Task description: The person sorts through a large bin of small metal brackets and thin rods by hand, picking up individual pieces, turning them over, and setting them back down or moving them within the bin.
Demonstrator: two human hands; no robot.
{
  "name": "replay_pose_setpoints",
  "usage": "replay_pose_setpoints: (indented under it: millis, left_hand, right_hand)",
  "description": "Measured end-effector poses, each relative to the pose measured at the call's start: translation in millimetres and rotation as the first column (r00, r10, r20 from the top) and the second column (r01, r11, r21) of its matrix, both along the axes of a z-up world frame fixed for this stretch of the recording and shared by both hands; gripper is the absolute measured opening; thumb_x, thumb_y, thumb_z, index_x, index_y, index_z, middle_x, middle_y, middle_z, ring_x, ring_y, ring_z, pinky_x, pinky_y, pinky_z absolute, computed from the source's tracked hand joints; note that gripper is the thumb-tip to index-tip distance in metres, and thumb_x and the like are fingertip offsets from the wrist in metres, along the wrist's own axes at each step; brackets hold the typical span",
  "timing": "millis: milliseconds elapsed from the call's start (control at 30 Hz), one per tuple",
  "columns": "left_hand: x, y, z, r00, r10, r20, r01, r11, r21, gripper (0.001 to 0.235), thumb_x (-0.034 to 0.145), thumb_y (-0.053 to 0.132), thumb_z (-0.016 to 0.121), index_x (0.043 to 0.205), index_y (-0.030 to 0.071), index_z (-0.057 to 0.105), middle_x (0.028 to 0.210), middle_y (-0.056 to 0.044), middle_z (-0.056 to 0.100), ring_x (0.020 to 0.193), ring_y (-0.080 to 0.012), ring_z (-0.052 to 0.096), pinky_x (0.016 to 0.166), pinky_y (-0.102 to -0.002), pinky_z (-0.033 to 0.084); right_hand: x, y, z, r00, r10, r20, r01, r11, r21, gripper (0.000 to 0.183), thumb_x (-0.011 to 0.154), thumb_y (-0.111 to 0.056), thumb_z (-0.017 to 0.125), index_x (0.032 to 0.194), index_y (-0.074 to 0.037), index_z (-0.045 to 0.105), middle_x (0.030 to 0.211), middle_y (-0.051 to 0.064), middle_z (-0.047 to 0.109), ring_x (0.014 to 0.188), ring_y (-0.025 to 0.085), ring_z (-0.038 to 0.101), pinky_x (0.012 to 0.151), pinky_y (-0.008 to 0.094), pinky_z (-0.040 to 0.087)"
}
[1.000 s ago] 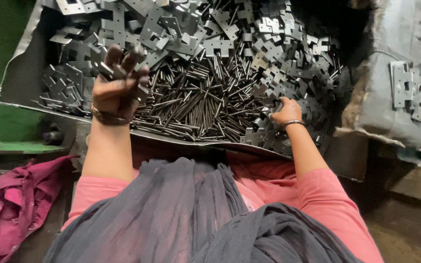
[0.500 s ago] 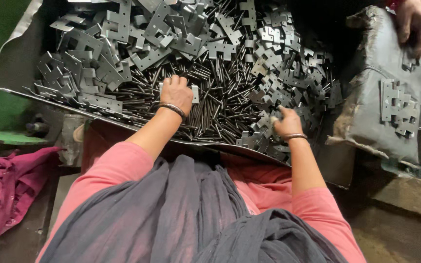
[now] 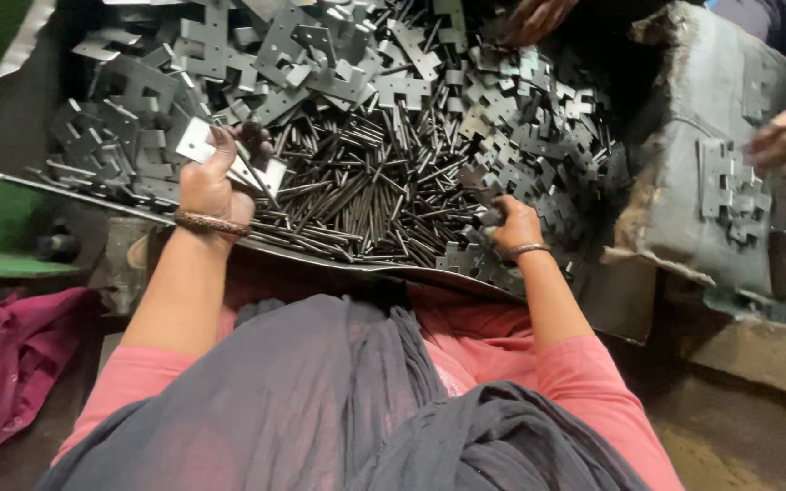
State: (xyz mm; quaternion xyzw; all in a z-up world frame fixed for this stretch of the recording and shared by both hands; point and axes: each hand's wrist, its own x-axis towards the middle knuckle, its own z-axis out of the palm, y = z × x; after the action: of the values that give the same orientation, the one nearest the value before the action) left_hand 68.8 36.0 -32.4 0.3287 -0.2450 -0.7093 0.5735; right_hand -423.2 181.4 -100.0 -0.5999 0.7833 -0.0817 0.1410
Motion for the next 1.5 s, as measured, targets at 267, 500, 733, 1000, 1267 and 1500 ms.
replay_pose_setpoints:
  millis: [267, 500, 733, 1000, 1267, 1500]
  left_hand:
    - [-66.4, 54.0, -21.3, 0.867, -0.288, -0.407, 0.366, 0.922, 0.126, 0.011, 0.107, 0.009, 0.057, 0.113, 0.002, 0.063, 0.116, -0.020, 0.072, 0.103, -0.0305, 0.071, 0.093, -0.043, 0.056]
    - [-155.8, 90.8, -37.3, 0.711, -0.290, -0.640, 0.565, 0.779, 0.274, 0.032, 0.094, 0.040, 0.056, 0.111, 0.016, 0.070, 0.102, -0.007, 0.075, 0.091, -0.0212, 0.071, 0.080, -0.041, 0.060]
    - [-143.1, 87.2, -22.4, 0.833, -0.450, -0.321, 0.540, 0.788, 0.295, 0.059, 0.094, 0.065, 0.063, 0.112, 0.009, 0.057, 0.104, -0.010, 0.065, 0.093, -0.0226, 0.067, 0.080, -0.042, 0.056]
    - [-10.4, -18.1, -22.6, -0.092, 0.349, 0.932, 0.550, 0.799, -0.245, 0.061, 0.087, 0.045, 0.086, 0.133, 0.008, 0.068, 0.128, -0.019, 0.065, 0.126, -0.0442, 0.058, 0.107, -0.051, 0.050]
    - [52.3, -53.4, -102.2, -0.464, 0.153, 0.873, 0.297, 0.955, -0.009, 0.087, 0.074, 0.030, 0.093, 0.148, 0.004, 0.053, 0.147, -0.029, 0.034, 0.117, -0.0539, 0.057, 0.090, -0.057, 0.053]
    - [56.1, -68.3, -103.1, -0.470, 0.121, 0.875, 0.243, 0.970, -0.004, 0.065, 0.080, 0.020, 0.086, 0.131, 0.000, 0.051, 0.149, -0.027, 0.034, 0.107, -0.0537, 0.063, 0.090, -0.057, 0.056]
  right_hand:
    - [37.6, -9.1, 87.9, 0.227, -0.146, 0.963, 0.431, 0.902, 0.035, 0.028, 0.091, 0.003, 0.072, 0.116, -0.005, 0.064, 0.103, 0.002, 0.072, 0.090, 0.015, 0.073, 0.079, 0.032, 0.064]
    - [204.8, -34.8, 145.3, 0.947, 0.193, 0.258, -0.165, 0.978, -0.124, 0.065, 0.089, -0.002, 0.073, 0.149, -0.009, 0.049, 0.101, 0.019, 0.074, 0.089, 0.031, 0.074, 0.077, 0.039, 0.059]
    - [201.6, -4.4, 120.7, 0.746, 0.543, 0.384, -0.453, 0.838, -0.304, 0.054, 0.092, 0.001, 0.063, 0.144, -0.004, 0.053, 0.130, 0.024, 0.068, 0.117, 0.033, 0.070, 0.095, 0.037, 0.058]
    - [64.0, 17.9, 98.3, -0.476, 0.097, 0.874, 0.358, 0.929, 0.091, 0.042, 0.103, 0.011, 0.064, 0.145, 0.011, 0.064, 0.113, 0.017, 0.076, 0.081, 0.010, 0.067, 0.065, 0.020, 0.052]
    - [-10.3, 56.8, 138.2, 0.165, 0.019, 0.986, 0.787, 0.601, -0.143, 0.044, 0.090, 0.009, 0.067, 0.134, 0.003, 0.065, 0.101, 0.010, 0.076, 0.079, 0.013, 0.071, 0.068, 0.024, 0.056]
    - [-101.2, 55.5, 145.9, 0.934, -0.349, 0.076, 0.244, 0.467, -0.850, 0.045, 0.093, 0.009, 0.068, 0.137, -0.001, 0.066, 0.114, 0.019, 0.076, 0.097, 0.027, 0.077, 0.083, 0.037, 0.062]
